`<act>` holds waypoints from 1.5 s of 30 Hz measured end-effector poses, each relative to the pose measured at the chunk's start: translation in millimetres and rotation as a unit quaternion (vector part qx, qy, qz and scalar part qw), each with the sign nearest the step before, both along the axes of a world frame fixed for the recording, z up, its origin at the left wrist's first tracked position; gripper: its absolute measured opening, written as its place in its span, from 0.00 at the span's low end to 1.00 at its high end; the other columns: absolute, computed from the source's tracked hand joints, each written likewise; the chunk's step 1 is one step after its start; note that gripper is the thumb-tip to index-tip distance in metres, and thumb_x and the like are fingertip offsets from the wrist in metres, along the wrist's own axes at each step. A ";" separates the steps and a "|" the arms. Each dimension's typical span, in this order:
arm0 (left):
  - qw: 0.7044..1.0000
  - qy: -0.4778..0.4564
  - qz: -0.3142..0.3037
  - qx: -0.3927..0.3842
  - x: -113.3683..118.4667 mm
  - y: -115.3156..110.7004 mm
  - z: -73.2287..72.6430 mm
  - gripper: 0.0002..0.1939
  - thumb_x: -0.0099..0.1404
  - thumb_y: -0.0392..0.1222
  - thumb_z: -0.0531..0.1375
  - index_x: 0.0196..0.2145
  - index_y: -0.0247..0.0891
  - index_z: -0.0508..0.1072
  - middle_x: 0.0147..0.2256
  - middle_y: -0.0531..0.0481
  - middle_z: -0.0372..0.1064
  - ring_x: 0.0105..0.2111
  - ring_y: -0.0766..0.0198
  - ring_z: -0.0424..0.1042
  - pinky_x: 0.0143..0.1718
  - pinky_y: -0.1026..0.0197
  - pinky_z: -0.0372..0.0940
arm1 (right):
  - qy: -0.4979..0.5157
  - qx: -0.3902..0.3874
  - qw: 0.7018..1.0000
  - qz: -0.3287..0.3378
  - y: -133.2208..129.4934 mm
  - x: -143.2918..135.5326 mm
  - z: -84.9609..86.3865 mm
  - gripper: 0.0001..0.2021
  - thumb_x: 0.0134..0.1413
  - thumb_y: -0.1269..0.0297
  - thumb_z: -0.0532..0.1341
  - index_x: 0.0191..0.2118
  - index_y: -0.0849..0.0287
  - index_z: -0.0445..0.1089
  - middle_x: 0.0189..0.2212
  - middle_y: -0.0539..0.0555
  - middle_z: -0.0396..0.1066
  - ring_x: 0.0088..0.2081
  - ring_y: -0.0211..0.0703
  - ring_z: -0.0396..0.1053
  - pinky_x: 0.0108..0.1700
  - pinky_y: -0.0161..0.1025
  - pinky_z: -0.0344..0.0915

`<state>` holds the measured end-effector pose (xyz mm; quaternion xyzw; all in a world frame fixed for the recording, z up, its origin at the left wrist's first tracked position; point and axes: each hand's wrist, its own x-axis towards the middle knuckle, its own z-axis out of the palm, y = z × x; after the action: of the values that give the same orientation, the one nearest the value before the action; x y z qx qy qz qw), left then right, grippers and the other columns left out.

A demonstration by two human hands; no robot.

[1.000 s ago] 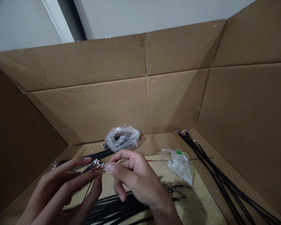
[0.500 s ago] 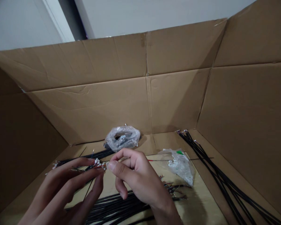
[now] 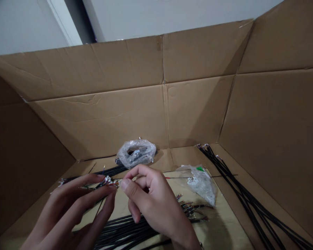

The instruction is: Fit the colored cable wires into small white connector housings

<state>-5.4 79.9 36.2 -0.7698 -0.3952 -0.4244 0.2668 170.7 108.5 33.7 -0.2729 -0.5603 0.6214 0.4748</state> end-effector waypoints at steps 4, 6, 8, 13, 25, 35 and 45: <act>1.000 -0.012 -0.004 -0.014 -0.4 0.1 -0.7 0.06 0.69 0.31 0.62 0.41 0.38 0.76 0.46 0.47 0.70 0.37 0.67 0.75 0.33 0.66 0.69 | -0.022 0.003 1.000 -0.016 -1.2 0.6 3.4 0.12 0.67 0.55 0.61 0.36 0.59 0.66 0.14 0.40 0.60 0.16 0.29 0.54 0.22 0.30 0.52; 1.000 -0.021 0.000 -0.019 0.8 -0.1 -1.2 0.06 0.69 0.31 0.62 0.41 0.38 0.76 0.45 0.47 0.70 0.36 0.67 0.74 0.33 0.66 0.69 | -0.030 0.006 0.999 -0.020 -1.5 0.8 4.2 0.12 0.67 0.55 0.61 0.36 0.59 0.66 0.14 0.39 0.60 0.16 0.29 0.54 0.22 0.30 0.52; 1.000 -0.013 -0.004 -0.017 1.6 -0.4 -1.4 0.05 0.69 0.31 0.62 0.41 0.37 0.76 0.46 0.46 0.70 0.35 0.68 0.74 0.32 0.66 0.69 | -0.034 0.007 0.999 -0.023 -1.7 0.7 4.3 0.12 0.67 0.55 0.61 0.36 0.58 0.67 0.14 0.39 0.60 0.16 0.29 0.54 0.22 0.30 0.51; 1.000 0.005 -0.011 0.001 -0.8 -1.0 -0.7 0.07 0.68 0.29 0.62 0.42 0.36 0.76 0.46 0.45 0.69 0.36 0.68 0.73 0.32 0.67 0.69 | -0.024 -0.001 1.000 -0.015 -0.9 1.5 3.9 0.11 0.65 0.58 0.63 0.35 0.58 0.66 0.13 0.39 0.60 0.16 0.28 0.53 0.21 0.29 0.49; 0.998 0.038 -0.046 -0.015 -8.7 -1.6 0.0 0.08 0.68 0.30 0.62 0.45 0.35 0.76 0.48 0.44 0.66 0.37 0.69 0.74 0.32 0.71 0.73 | 0.022 -0.047 0.998 0.025 0.5 4.2 3.2 0.13 0.58 0.59 0.69 0.34 0.58 0.66 0.12 0.36 0.56 0.13 0.26 0.45 0.17 0.27 0.45; 0.999 -0.012 -0.030 0.006 3.7 -0.2 1.6 0.09 0.67 0.26 0.63 0.43 0.34 0.75 0.46 0.46 0.66 0.41 0.68 0.72 0.41 0.66 0.68 | 0.031 -0.041 0.998 0.024 -3.2 1.3 4.9 0.14 0.60 0.56 0.68 0.33 0.58 0.65 0.14 0.36 0.55 0.14 0.25 0.45 0.17 0.26 0.47; 0.989 -0.136 -0.057 -0.014 4.5 -5.4 -0.8 0.16 0.65 0.23 0.62 0.41 0.44 0.76 0.46 0.51 0.67 0.42 0.67 0.72 0.39 0.68 0.73 | 0.057 -0.048 0.997 0.018 -5.2 0.7 3.2 0.16 0.60 0.52 0.68 0.34 0.58 0.67 0.14 0.37 0.55 0.13 0.25 0.45 0.15 0.26 0.44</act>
<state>-0.9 74.4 35.4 -0.7299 -0.3894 -0.5337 0.1753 171.4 103.3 36.9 -0.2500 -0.5065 0.6705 0.4811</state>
